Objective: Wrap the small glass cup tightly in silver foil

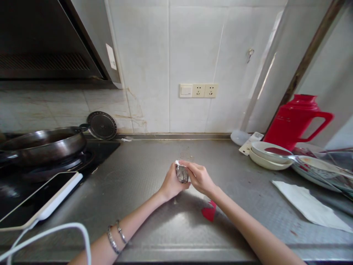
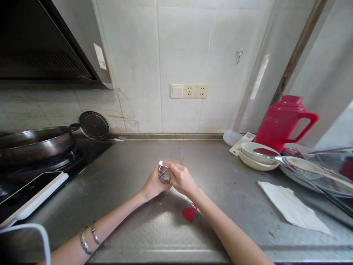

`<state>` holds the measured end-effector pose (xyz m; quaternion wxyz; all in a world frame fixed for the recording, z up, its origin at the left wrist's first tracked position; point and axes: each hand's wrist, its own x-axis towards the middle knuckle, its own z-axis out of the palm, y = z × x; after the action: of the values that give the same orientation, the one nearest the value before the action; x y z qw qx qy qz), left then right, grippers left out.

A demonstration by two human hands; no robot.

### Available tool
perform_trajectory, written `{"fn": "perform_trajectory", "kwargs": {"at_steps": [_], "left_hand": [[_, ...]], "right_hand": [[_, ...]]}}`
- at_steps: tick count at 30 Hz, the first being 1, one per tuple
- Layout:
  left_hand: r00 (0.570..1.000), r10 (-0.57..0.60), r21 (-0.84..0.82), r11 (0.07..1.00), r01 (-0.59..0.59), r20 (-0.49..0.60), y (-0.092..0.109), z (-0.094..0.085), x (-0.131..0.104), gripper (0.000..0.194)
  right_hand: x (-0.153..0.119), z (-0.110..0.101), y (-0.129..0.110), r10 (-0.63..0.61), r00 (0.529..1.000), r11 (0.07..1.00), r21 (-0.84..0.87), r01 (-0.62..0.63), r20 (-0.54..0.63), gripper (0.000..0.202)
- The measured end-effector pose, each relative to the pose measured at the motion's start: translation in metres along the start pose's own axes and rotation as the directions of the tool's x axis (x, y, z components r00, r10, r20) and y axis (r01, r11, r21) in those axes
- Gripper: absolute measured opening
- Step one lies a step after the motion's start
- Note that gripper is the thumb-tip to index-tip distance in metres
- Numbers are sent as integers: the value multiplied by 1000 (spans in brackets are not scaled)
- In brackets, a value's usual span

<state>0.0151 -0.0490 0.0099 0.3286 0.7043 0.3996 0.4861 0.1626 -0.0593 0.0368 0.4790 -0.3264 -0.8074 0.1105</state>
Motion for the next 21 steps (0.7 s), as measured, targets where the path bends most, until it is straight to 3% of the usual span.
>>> {"fn": "perform_trajectory", "kwargs": {"at_steps": [4,9,14,16,18,21], "left_hand": [[1000,21,29,999,-21,13,1,1,-2,60],[999,26,-23,999,-26,30,4,1,-3,71],[998,-46,-56,997,48,39,-2,0,1,83],[997,-76,-22,997,76,16,-4,-2,3,81],[996,-91,-4,996,91,0,-3,-3,3,78],[996,-87,-4,996,87,-1,0,-4,2,76]], "right_hand": [[-1,-2,-2,-68,997,997,-41,69,26,35],[-1,-7,-6,-122,991,991,-42,125,58,35],[-2,-6,-15,-147,987,988,48,144,69,30],[-1,-5,-16,-77,997,995,64,76,10,26],[0,-6,-12,51,991,997,64,-44,-124,26],[4,-10,0,231,915,973,69,-221,-332,32]]}}
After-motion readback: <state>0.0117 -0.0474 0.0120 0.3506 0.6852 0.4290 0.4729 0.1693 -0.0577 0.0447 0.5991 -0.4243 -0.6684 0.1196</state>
